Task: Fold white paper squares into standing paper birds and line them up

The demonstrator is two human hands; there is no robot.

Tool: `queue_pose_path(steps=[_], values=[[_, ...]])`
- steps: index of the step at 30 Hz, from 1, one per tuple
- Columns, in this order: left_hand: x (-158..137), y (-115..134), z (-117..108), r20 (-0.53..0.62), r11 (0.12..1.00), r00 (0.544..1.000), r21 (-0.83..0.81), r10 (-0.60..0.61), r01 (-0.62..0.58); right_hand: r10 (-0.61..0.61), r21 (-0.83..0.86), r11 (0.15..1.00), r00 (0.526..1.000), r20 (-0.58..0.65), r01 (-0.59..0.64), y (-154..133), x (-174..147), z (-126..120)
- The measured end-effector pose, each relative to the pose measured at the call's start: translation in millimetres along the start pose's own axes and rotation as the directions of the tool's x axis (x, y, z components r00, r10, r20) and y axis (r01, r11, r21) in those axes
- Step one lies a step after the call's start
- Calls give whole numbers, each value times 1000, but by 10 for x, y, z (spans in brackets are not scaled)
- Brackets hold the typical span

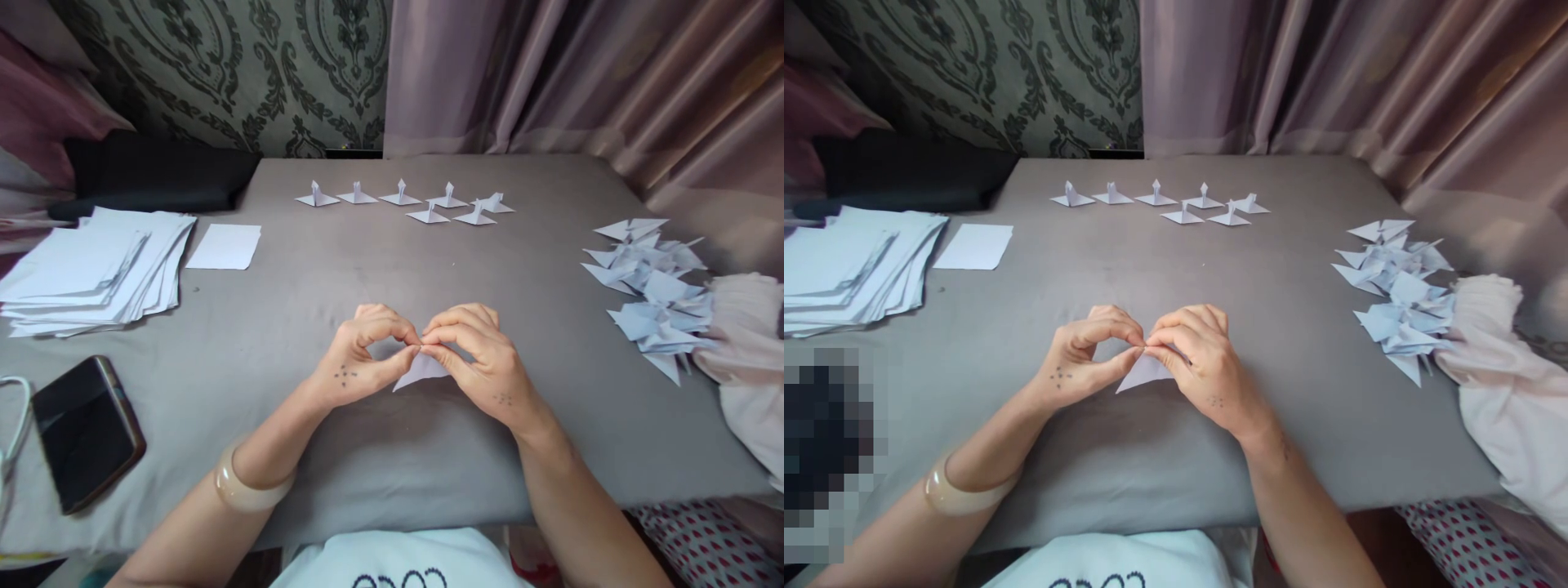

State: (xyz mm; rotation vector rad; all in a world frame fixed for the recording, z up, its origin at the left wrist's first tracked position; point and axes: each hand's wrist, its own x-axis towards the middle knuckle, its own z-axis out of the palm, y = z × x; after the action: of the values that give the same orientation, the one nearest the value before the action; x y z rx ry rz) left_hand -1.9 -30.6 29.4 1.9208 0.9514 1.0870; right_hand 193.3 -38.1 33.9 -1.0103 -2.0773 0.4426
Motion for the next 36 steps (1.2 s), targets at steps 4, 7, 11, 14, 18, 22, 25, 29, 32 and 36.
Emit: queue_pose_path(steps=[4, 7, 11, 14, 18, 22, 25, 29, 32, 36], values=[[2, 4, 0, 7, 999, 1000, 32, 17, -17, 14, -7, 1000, 1000, 3, -14, 7, -3, -2], [4, 23, -8, 9, 998, 1000, 56, 28, -29, 20, -23, 1000, 1000, 3, -20, 2, -5, 6], [1, 42, -13, -18, 995, 1000, 99, 12, -10, 39, -9, 999, 998, -44, -39, -25, -3, 19], [0, 19, -4, -47, 994, 999, 111, 1, 4, 122, 114, 987, 989, -86, -112, -40, -6, 28], [-6, -44, 12, -67, 996, 994, -21, -87, 86, 292, 351, 902, 954, -68, -250, -12, -26, 75], [-19, -78, 31, -73, 949, 969, -234, -235, 213, 418, 511, 787, 908, -30, -345, 19, -46, 147], [-20, -78, 43, -71, 889, 935, -341, -347, 304, 491, 573, 713, 871, 4, -404, 13, -45, 182], [-1, -67, 41, -104, 885, 917, -324, -386, 336, 542, 605, 652, 839, 49, -457, 23, -41, 209], [17, -67, 35, -100, 864, 900, -343, -424, 369, 562, 609, 625, 823, 85, -489, 47, -42, 233], [25, -103, 54, -77, 824, 881, -399, -466, 402, 585, 575, 614, 801, 128, -540, 58, -28, 266]])
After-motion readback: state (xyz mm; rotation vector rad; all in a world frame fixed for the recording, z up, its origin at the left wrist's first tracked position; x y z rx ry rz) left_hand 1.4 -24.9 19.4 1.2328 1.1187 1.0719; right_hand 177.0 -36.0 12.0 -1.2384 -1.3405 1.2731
